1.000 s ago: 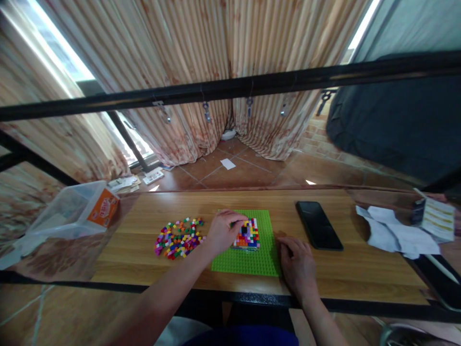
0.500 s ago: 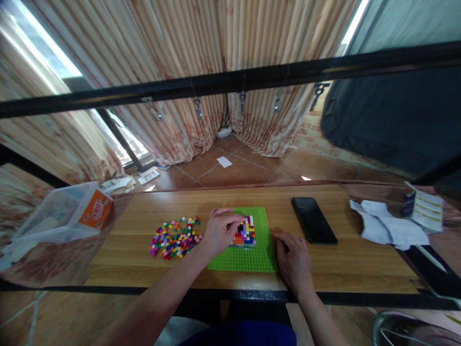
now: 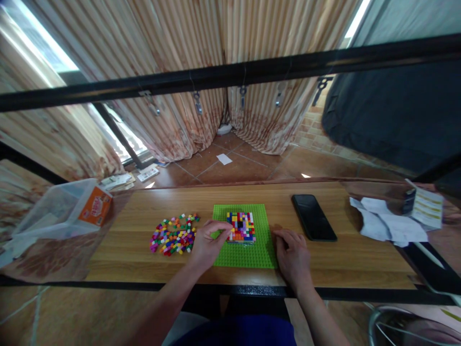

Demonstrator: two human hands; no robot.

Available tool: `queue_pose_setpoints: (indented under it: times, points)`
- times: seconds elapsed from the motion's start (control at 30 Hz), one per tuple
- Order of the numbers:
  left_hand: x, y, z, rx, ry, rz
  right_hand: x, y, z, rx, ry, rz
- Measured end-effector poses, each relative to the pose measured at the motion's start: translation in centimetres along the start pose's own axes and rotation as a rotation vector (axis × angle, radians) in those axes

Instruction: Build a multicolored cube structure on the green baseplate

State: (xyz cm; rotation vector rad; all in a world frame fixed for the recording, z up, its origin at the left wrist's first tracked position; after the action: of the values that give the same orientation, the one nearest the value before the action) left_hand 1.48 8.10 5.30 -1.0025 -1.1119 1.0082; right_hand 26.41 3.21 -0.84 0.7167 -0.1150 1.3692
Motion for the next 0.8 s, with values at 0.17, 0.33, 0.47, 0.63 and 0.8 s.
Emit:
queue_pose_setpoints:
  times: [0.17, 0.33, 0.47, 0.63, 0.8]
  points:
    - [-0.5, 0.8, -0.8, -0.020, -0.003, -0.002, -0.1, 0.0, 0.0, -0.010, 0.005, 0.018]
    - [-0.1, 0.4, -1.7, 0.020, 0.040, -0.037, -0.1, 0.0, 0.0, -0.004, 0.013, 0.011]
    - [-0.1, 0.0, -2.6, 0.080, 0.105, -0.096, -0.1, 0.0, 0.1, -0.006, 0.006, 0.000]
    - [0.1, -0.2, -3.9, 0.239, 0.188, -0.200, -0.1, 0.0, -0.1, -0.007, 0.012, 0.002]
    - [0.4, 0.0, -4.6, 0.357, 0.227, -0.238, -0.1, 0.0, -0.1, 0.002, -0.007, 0.013]
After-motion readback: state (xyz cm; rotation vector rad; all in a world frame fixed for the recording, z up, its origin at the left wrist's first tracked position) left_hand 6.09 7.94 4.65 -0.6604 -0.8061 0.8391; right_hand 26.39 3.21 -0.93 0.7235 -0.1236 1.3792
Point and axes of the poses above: each hand's wrist, its own x-axis towards the middle knuckle, its own z-axis out of the back of the hand, y = z × x, the point moved 5 cm from there along x, towards the middle knuckle, and after that the axes turned 12 degrees about -x, right-handed, at the moved point
